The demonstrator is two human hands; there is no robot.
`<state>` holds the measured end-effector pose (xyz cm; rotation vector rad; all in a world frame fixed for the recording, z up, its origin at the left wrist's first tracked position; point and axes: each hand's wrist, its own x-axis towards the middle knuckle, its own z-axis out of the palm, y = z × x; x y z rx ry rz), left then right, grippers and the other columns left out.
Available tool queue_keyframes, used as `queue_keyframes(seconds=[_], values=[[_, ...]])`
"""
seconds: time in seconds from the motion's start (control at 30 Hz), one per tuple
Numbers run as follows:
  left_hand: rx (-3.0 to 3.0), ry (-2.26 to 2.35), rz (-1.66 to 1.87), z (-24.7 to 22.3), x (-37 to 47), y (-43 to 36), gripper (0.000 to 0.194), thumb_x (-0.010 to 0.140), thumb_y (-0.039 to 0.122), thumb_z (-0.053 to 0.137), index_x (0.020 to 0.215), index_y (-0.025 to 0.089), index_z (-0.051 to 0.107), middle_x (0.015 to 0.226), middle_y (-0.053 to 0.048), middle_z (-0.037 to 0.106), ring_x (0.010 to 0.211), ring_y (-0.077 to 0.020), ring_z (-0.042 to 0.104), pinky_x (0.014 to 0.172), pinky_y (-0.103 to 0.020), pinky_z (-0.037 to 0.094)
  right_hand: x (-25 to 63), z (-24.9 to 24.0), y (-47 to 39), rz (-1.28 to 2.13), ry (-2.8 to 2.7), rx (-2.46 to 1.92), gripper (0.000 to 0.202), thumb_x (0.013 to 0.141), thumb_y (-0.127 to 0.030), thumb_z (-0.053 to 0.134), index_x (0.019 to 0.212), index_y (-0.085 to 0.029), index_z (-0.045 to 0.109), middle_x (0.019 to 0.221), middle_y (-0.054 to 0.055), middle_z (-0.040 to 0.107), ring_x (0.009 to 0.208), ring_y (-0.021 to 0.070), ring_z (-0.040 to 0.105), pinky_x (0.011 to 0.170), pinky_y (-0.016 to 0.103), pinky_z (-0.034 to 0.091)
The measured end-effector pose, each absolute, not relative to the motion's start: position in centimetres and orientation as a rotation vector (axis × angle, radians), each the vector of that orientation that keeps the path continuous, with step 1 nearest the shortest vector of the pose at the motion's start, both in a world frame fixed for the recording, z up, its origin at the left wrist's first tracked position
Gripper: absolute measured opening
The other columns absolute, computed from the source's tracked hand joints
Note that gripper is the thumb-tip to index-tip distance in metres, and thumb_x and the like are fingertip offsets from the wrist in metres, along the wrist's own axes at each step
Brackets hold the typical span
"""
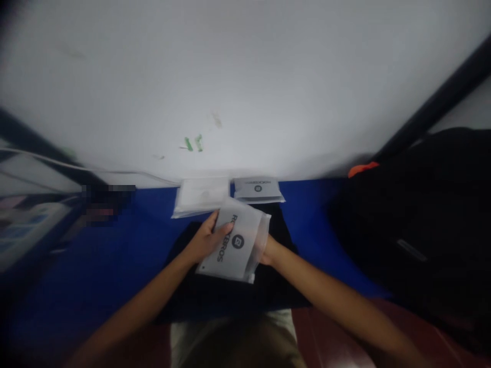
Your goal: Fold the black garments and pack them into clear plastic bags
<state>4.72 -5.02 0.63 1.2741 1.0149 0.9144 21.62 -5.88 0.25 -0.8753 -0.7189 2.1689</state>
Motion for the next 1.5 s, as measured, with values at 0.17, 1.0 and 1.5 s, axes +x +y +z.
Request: queue_keyframes(seconds=[0.17,1.0,1.5], values=[[1.146,0.931,0.791,-0.7,4.6,-4.8,0.054,0.077,0.04,0.076,0.12,0.015,0.055,0.111,-0.011,0.067,0.094,-0.0228,0.066,0.079,-0.032,0.054,21.0,0.5,-5.5,2.113,-0.702,-0.781,0.034,0.083,-0.047,0.06,0.101,-0.018,0.067,0.087,0.009,0.074,0.09,0.0291,0.069,0.081,0.045,0.055],[1.103,0.843,0.472,-1.7,3.4,-5.3,0.041,0.078,0.048,0.071,0.082,0.008,0.066,0.071,-0.01,0.071,0.043,-0.0118,0.061,0.029,-0.015,0.035,24.3,-0.6,-5.8,1.446,-1.33,-1.242,0.019,0.071,-0.025,0.071,0.088,-0.019,0.075,0.09,0.005,0.074,0.075,0.0202,0.066,0.074,0.037,0.053],[0.941,0.893,0.675,-1.2,3.4,-5.4,0.031,0.076,0.041,0.066,0.064,0.014,0.057,0.046,0.004,0.052,0.032,-0.0063,0.043,0.029,-0.016,0.026,25.1,0.8,-8.4,1.157,-1.712,-1.333,0.017,0.085,-0.031,0.062,0.098,-0.02,0.066,0.088,0.006,0.071,0.079,0.021,0.066,0.071,0.035,0.051]])
